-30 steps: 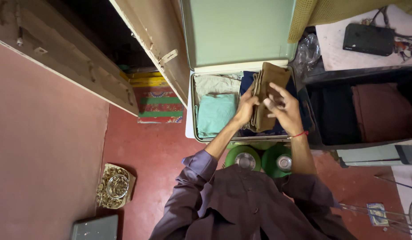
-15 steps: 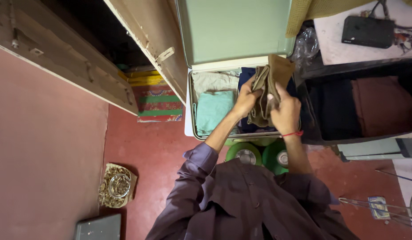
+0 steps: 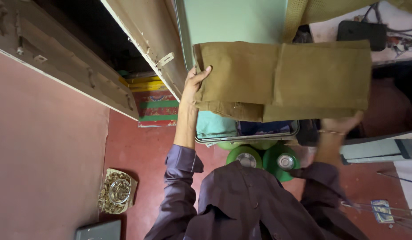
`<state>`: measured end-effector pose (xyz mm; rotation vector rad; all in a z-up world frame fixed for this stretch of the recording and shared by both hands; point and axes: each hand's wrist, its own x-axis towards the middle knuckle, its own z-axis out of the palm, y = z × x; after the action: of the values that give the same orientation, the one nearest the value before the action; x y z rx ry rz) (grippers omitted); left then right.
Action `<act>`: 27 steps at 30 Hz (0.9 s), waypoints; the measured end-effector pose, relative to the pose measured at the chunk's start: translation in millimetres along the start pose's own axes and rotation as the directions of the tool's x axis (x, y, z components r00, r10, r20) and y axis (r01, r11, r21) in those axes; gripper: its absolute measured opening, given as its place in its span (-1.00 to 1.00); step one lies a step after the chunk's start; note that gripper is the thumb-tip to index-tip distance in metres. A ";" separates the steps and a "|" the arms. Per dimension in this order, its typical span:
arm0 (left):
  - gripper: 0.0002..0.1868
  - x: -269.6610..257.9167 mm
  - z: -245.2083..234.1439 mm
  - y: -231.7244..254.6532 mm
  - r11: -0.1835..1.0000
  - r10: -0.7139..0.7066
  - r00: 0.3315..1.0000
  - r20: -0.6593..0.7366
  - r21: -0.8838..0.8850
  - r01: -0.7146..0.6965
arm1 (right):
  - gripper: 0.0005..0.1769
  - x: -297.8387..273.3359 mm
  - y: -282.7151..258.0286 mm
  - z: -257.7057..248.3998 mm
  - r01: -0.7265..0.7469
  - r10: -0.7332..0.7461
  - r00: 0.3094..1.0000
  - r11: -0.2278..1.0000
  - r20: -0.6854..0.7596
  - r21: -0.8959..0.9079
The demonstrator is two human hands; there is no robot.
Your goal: The person folds and organizes various items of clothing, transferring them between a black storage box and a green suitcase.
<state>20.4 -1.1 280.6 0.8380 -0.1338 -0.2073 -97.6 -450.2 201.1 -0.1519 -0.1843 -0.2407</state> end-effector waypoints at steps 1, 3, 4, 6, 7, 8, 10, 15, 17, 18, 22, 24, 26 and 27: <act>-0.63 -2.0 2.9 2.7 0.999 -0.002 1.000 0.007 -0.052 0.002 | -0.30 -4.7 21.6 -7.0 0.066 -0.010 0.986 0.938 -0.164 0.340; -0.62 -0.5 7.4 -1.9 1.000 0.003 1.000 0.003 0.014 -0.003 | -0.32 -10.2 58.3 -18.6 0.020 0.031 0.989 0.942 -0.146 0.335; -0.62 1.1 8.1 -6.2 0.999 0.006 1.000 0.000 0.048 -0.006 | -0.29 -8.6 66.4 -21.0 0.011 0.036 0.991 0.942 -0.132 0.335; -0.64 1.3 5.9 -11.6 0.999 0.008 1.000 0.025 0.037 -0.009 | -0.24 -7.8 80.0 -24.7 -0.009 0.050 0.992 0.940 -0.114 0.340; -0.65 -1.5 4.6 -15.9 1.000 0.001 0.999 0.038 0.027 -0.002 | -0.17 -9.4 79.2 -25.7 -0.006 0.047 0.989 0.960 -0.139 0.281; -0.63 -7.2 2.2 -17.8 0.999 -0.004 1.000 0.021 0.040 0.003 | -0.10 -9.2 78.4 -26.6 -0.006 0.042 0.986 0.975 -0.163 0.220; -0.60 -10.4 -0.2 -13.4 0.998 0.005 1.000 0.003 0.067 -0.005 | -0.06 -4.0 75.7 -26.9 -0.021 0.023 0.995 1.000 -0.100 0.017; -0.60 -16.0 -12.7 -2.0 0.998 0.038 0.999 -0.016 0.053 -0.037 | -0.24 -3.0 70.0 -40.4 -0.095 0.071 0.994 0.946 -0.087 -0.309; -0.60 -15.9 -17.9 -0.2 0.998 0.041 0.999 -0.018 0.056 -0.039 | -0.29 2.7 68.3 -41.3 -0.112 0.064 0.985 0.940 -0.158 -0.323; -0.60 -16.8 -20.2 0.5 0.997 0.043 0.999 -0.022 0.060 -0.042 | -0.32 5.8 69.0 -38.2 -0.121 0.059 0.980 0.936 -0.191 -0.330; -0.59 -16.8 -21.2 -5.5 0.987 0.064 0.996 -0.066 0.151 -0.054 | -0.39 15.1 73.2 -4.7 0.005 -0.061 0.992 0.895 -0.112 -0.445; -0.56 -17.1 -14.5 -16.7 0.945 0.014 0.984 -0.179 0.323 0.045 | -0.44 15.9 82.4 14.3 0.164 -0.190 0.981 0.745 0.030 -0.647; -0.53 -11.1 0.2 -32.7 0.912 -0.005 0.983 -0.182 0.403 0.080 | -0.45 13.8 112.5 32.2 0.166 -0.180 0.981 0.580 0.073 -0.797; -0.52 -8.7 9.8 -44.4 0.914 -0.014 0.991 -0.133 0.401 0.067 | -0.46 8.0 128.4 44.2 0.162 -0.172 0.981 0.484 0.089 -0.860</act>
<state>4.2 -35.0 253.5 1.2672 -0.0380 -0.1656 -65.1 -321.2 229.2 -1.1740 -0.0472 -0.5251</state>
